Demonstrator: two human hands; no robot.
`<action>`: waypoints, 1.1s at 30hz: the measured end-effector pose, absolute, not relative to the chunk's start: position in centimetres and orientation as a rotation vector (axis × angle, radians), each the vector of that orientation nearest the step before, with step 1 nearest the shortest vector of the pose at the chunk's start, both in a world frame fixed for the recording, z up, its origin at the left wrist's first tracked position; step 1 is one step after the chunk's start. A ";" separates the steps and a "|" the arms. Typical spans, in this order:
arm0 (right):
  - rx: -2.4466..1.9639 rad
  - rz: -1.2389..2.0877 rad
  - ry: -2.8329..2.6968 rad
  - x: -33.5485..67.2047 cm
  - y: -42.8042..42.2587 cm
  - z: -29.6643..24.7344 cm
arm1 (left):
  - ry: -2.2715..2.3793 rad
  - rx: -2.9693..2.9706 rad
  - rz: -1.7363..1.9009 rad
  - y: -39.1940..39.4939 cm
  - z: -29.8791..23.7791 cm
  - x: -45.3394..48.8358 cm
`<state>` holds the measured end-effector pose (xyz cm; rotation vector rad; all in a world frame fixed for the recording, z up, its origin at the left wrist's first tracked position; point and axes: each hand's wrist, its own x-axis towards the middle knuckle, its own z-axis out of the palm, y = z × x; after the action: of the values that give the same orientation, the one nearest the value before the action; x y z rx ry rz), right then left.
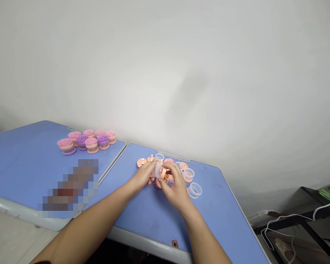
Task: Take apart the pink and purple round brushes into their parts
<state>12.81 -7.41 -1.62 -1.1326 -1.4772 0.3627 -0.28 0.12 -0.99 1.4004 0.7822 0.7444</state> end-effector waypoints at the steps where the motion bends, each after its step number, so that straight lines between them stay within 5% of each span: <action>1: -1.118 0.285 -1.488 12.8 -7.4 -1.6 | 0.783 1.367 0.719 0.2 -0.9 -0.4; 10: -1.500 0.325 -1.036 17.9 -5.9 -1.9 | 0.740 1.329 1.153 2.0 -0.2 -1.3; 25: -1.798 0.254 -1.279 19.1 -5.9 -1.8 | 1.269 2.181 0.905 3.0 -1.3 -1.3; 33: -1.797 0.244 -1.279 19.0 -5.9 -1.8 | 1.143 2.248 0.824 3.9 -2.8 -0.9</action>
<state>19.00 -5.89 -1.85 -1.7965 -1.2794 0.2439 -0.86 3.94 -2.84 2.2476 1.1430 0.8235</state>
